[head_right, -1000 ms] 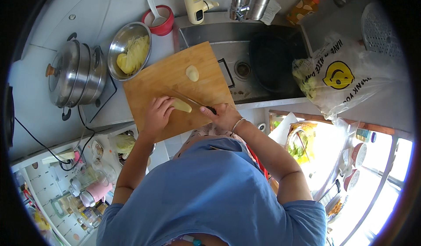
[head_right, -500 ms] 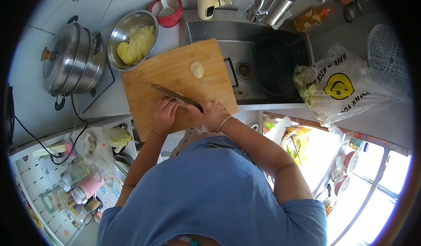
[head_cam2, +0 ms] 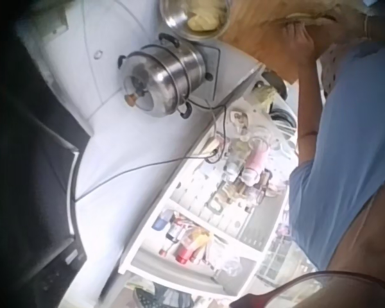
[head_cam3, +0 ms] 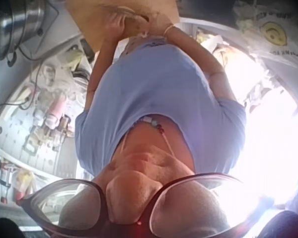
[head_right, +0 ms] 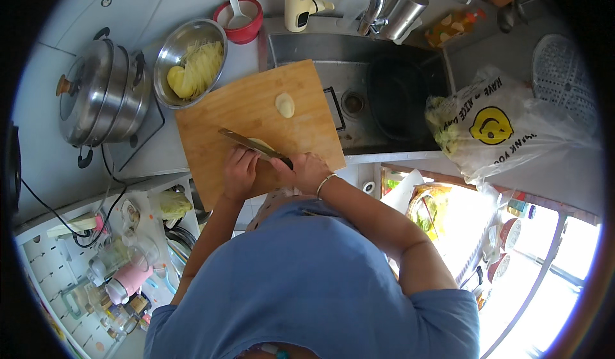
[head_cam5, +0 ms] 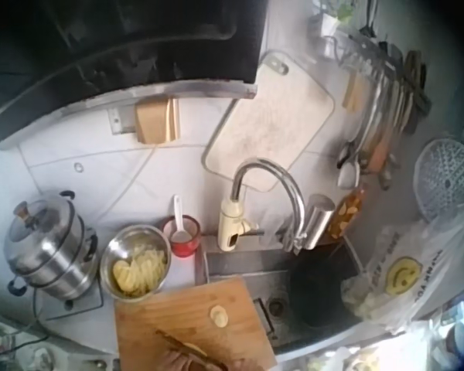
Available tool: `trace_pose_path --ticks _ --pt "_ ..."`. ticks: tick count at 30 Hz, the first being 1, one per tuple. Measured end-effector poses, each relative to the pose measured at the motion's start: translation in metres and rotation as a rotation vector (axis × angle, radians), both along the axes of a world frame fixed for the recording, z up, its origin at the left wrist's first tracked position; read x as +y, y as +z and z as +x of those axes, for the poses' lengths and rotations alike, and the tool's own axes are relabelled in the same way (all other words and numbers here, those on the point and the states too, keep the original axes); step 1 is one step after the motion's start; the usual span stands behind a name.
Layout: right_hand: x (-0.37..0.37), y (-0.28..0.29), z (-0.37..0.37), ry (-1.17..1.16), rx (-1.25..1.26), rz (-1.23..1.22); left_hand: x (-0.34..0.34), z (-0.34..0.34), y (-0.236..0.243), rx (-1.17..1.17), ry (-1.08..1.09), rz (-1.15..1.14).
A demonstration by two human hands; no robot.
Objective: The person slices peeled potatoes into thin strips on a wooden cutting board using a knife. The sliced pieces are transferred into a metal bowl. The person continues slicing additional potato pieces throughout the clip.
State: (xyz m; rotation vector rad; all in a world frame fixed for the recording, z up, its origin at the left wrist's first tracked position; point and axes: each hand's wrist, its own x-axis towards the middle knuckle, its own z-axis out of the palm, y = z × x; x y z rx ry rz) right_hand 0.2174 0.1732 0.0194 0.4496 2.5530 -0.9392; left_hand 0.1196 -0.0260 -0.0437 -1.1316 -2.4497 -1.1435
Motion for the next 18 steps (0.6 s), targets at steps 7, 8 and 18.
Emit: trace_pose_path --ticks 7,8,18 --pt "0.002 0.002 -0.006 0.049 -0.024 -0.039 -0.006 0.003 -0.01 -0.022 -0.012 0.006" --pt "0.002 0.007 -0.008 0.06 -0.025 -0.034 -0.006 0.003 -0.01 0.004 0.008 0.011" --pt "0.004 0.016 -0.006 0.093 0.011 -0.113 -0.004 0.003 -0.017 0.052 0.039 0.033"
